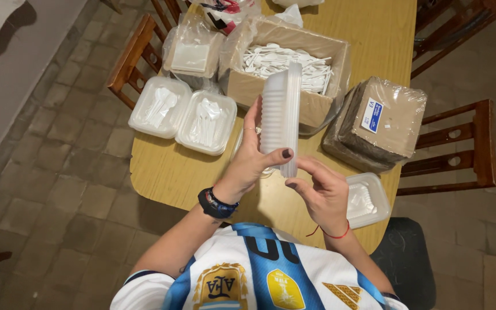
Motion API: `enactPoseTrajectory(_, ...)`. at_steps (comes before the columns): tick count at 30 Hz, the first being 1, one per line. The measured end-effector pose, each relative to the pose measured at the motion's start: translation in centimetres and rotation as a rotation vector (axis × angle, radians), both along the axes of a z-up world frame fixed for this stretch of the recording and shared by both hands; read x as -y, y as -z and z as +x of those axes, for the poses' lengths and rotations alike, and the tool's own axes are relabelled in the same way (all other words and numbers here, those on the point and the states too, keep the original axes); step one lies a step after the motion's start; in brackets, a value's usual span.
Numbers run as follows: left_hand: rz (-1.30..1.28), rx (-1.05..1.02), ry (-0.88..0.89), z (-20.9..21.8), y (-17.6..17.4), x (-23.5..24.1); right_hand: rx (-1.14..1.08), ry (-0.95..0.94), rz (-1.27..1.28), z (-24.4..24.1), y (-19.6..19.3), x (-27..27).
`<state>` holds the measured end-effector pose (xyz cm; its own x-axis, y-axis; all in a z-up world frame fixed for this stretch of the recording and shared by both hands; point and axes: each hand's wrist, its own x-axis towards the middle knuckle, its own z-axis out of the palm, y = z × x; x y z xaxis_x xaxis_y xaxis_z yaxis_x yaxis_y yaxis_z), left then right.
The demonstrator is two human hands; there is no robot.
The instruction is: Organizing and separating plastic takeaway containers and lids on a table.
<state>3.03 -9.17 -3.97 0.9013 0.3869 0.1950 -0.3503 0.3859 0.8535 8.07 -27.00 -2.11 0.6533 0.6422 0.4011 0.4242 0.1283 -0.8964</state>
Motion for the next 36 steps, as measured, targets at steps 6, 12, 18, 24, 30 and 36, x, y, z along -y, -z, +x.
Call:
enactPoseTrajectory(6, 0.008, -0.001, 0.015, -0.2, -0.1, 0.1, -0.097, -0.003, -0.028, 0.2, 0.6, 0.2)
enactPoseTrajectory(12, 0.059, 0.004, -0.033, 0.3, 0.2, 0.0, -0.171, -0.038, 0.036, 0.0, 0.6, -0.1)
enactPoseTrajectory(18, 0.181, -0.022, -0.181, 1.0, 1.5, -0.1, 0.499, 0.354, -0.113, -1.6, -0.2, -2.0)
enactPoseTrajectory(24, 0.403, -0.047, -0.327, 0.9, 1.9, -0.5, 0.629, 0.499, -0.139, -0.8, 2.6, -2.9)
enactPoseTrajectory(30, 0.333, -0.035, -0.286, 1.1, 1.8, -0.5, 0.585, 0.512, -0.092, -0.5, 3.3, -2.9)
enactPoseTrajectory(36, 0.152, -0.118, -0.182, 0.6, 1.5, -1.6, 0.381, 0.546, -0.056, 1.0, 2.7, -2.4)
